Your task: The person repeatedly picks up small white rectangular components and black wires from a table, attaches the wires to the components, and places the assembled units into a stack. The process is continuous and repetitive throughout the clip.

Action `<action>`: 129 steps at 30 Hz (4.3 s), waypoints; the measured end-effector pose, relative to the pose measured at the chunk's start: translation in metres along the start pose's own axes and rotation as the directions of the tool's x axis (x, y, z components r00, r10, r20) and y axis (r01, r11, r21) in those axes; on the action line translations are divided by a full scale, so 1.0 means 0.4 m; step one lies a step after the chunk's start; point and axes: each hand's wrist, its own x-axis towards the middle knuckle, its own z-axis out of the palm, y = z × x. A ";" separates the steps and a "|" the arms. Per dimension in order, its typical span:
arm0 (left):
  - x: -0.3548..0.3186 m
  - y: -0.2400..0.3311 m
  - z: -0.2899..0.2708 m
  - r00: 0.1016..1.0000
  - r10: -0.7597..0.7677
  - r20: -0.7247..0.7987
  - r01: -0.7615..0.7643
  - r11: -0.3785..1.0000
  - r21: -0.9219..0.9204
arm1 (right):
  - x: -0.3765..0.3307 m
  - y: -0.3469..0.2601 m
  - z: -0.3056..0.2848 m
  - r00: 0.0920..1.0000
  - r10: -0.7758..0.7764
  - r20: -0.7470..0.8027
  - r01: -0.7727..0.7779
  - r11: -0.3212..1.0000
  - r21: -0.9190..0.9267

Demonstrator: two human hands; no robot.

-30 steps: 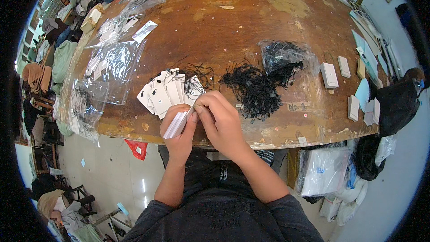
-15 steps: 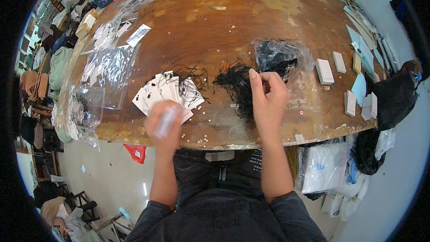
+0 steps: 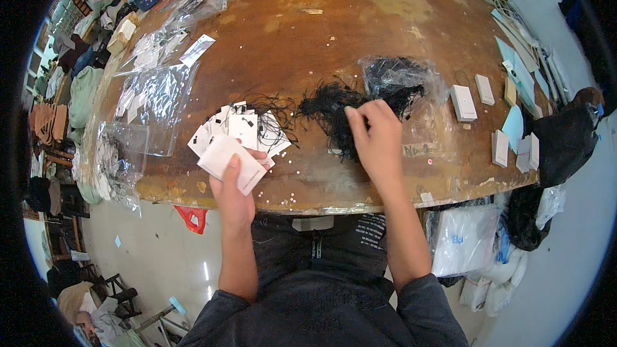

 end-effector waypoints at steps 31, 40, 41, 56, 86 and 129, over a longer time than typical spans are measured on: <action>-0.060 -0.016 0.000 0.815 -0.319 0.483 0.192 0.936 0.295 | -0.055 -0.087 -0.013 0.957 0.138 0.254 -0.222 -0.209 0.952; -0.037 -0.033 0.023 0.998 -0.065 0.024 0.062 0.992 0.107 | -0.130 -0.157 0.051 0.950 -0.017 0.313 -0.148 0.856 0.495; -0.037 -0.034 0.025 1.000 -0.012 0.009 0.010 0.987 0.158 | -0.133 -0.163 0.061 0.959 -0.057 0.278 -0.071 0.902 0.427; -0.003 -0.001 0.003 0.617 0.567 0.545 -0.740 0.185 0.646 | -0.127 -0.165 0.086 0.928 -0.103 0.359 -0.089 0.873 0.480; 0.007 0.006 -0.019 0.996 0.053 -0.071 -0.054 0.999 -0.006 | -0.013 -0.013 -0.028 0.995 0.084 -0.047 -0.076 0.986 0.148; -0.046 -0.020 0.054 1.000 -0.007 0.016 0.004 0.975 0.221 | -0.150 -0.174 0.072 0.983 -0.046 0.178 -0.034 0.904 0.425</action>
